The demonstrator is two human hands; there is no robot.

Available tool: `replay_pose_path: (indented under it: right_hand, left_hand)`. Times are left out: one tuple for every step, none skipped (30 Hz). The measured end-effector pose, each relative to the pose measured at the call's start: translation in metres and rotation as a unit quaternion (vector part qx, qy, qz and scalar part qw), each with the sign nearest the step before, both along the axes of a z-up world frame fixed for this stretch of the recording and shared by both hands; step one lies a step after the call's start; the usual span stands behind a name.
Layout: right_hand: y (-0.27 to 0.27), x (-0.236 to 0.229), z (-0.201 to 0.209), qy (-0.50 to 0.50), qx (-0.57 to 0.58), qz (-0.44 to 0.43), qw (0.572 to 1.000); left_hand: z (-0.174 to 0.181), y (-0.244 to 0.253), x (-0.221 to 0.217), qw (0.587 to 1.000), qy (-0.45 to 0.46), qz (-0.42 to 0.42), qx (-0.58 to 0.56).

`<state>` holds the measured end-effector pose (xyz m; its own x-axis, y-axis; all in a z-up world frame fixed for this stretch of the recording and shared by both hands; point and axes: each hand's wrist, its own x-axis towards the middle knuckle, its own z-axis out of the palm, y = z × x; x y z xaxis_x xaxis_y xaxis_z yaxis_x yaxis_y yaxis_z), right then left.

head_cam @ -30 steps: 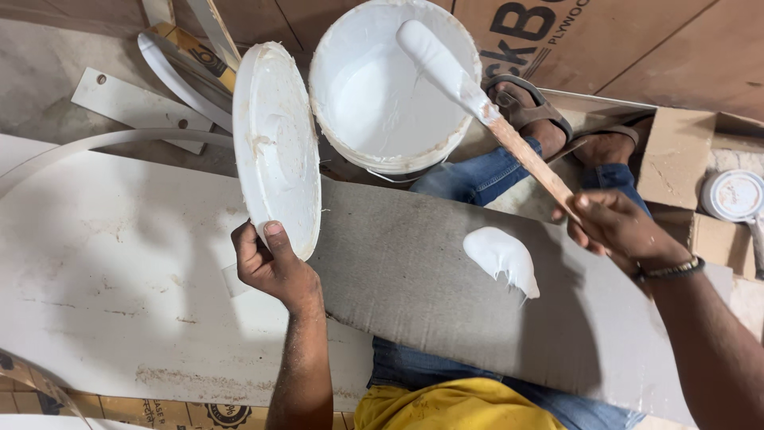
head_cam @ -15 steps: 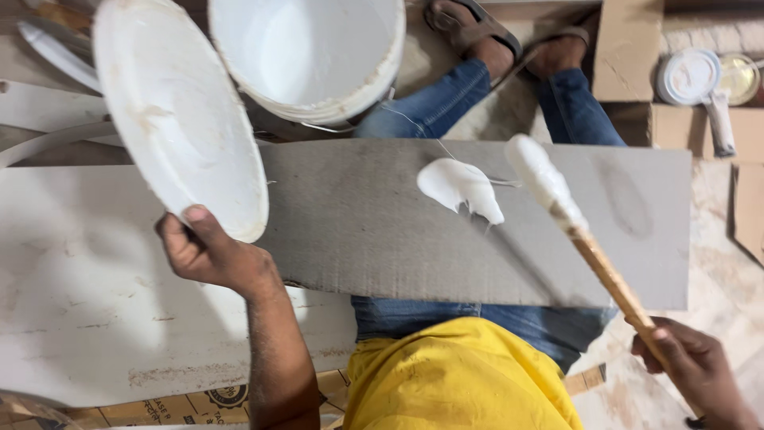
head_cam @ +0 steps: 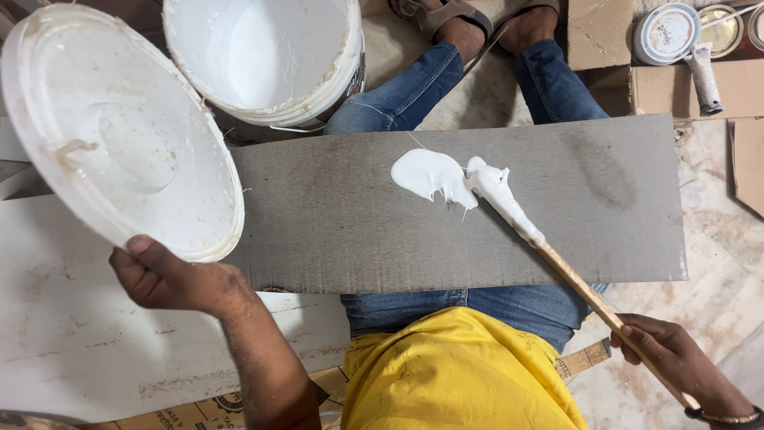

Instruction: The person scoops white paint from a bucket using a wooden stick and spreads it onto a rectangular board with a small scraper. They smooth the paint across the surface and then lift the board to inspect the coated side.

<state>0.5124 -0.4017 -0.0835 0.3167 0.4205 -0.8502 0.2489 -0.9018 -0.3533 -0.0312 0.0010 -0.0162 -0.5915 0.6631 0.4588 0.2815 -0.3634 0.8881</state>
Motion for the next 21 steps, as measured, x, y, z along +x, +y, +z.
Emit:
replay_pose_path:
  right_hand:
    - [0.002,0.003,0.001,0.03,-0.01,0.0,1.0]
    - [0.006,0.006,0.002,0.059,-0.02,0.002,0.998]
    - [0.008,0.007,0.004,0.06,-0.026,0.007,0.998]
    - [0.009,0.008,0.007,0.062,-0.033,0.013,0.997]
    - [0.011,0.009,0.011,0.065,-0.041,0.019,0.997]
    - [0.015,0.006,0.012,0.054,-0.043,-0.006,0.998]
    - [0.021,0.003,0.012,0.043,-0.043,-0.03,0.998]
    - [0.023,0.001,0.013,0.031,-0.044,-0.054,0.997]
    - [0.02,0.001,0.014,0.033,-0.026,-0.055,0.998]
    - [0.019,0.001,0.015,0.034,-0.007,-0.056,0.998]
    - [0.019,0.001,0.018,0.034,0.013,-0.056,0.998]
    - [0.018,0.004,0.02,0.032,-0.007,-0.052,0.998]
    - [0.016,0.008,0.022,0.031,-0.028,-0.049,0.998]
    - [0.014,0.01,0.021,0.028,-0.045,-0.047,0.998]
    - [0.013,0.012,0.02,0.024,-0.058,-0.056,0.996]
    - [0.016,0.014,0.022,0.022,-0.07,-0.064,0.995]
    - [0.017,0.015,0.023,0.019,-0.083,-0.071,0.994]
    - [0.016,0.016,0.021,0.025,-0.077,-0.064,0.995]
    - [0.011,0.017,0.017,0.031,-0.071,-0.058,0.995]
    - [0.006,0.019,0.012,0.037,-0.065,-0.049,0.996]
    - [0.002,0.022,0.007,0.04,-0.066,-0.037,0.996]
  left_hand:
    - [0.004,0.0,0.0,1.0,-0.006,-0.002,-0.002]
    - [0.007,0.0,0.002,1.0,-0.001,-0.005,-0.004]
    - [0.01,-0.001,0.003,1.0,0.005,-0.009,-0.006]
    - [0.012,-0.004,0.004,1.0,0.012,-0.01,-0.009]
    - [0.013,-0.004,0.004,1.0,0.013,-0.005,-0.01]
    - [0.014,-0.002,0.005,1.0,0.013,-0.003,-0.01]
    - [0.013,0.0,0.004,1.0,0.013,0.0,-0.01]
    - [0.013,0.0,0.004,1.0,0.014,0.002,-0.013]
    - [0.012,0.001,0.003,1.0,0.016,0.005,-0.016]
    - [0.012,0.002,0.003,1.0,0.017,0.009,-0.018]
    - [0.011,0.004,0.002,1.0,0.021,0.007,-0.015]
    - [0.011,0.005,0.002,1.0,0.026,0.005,-0.013]
    - [0.011,0.005,0.002,0.999,0.03,0.002,-0.012]
    - [0.011,0.008,0.003,0.999,0.034,0.001,-0.01]
    - [0.011,0.01,0.005,0.999,0.037,-0.001,-0.008]
    - [0.012,0.012,0.007,0.999,0.041,-0.001,-0.006]
    - [0.012,0.012,0.009,0.999,0.031,-0.012,-0.002]
    - [0.013,0.011,0.012,1.0,0.022,-0.019,0.003]
    - [0.013,0.011,0.014,1.0,0.013,-0.026,0.008]
    - [0.014,0.011,0.014,1.0,0.013,-0.022,0.006]
    - [0.015,0.01,0.014,1.0,0.013,-0.018,0.003]
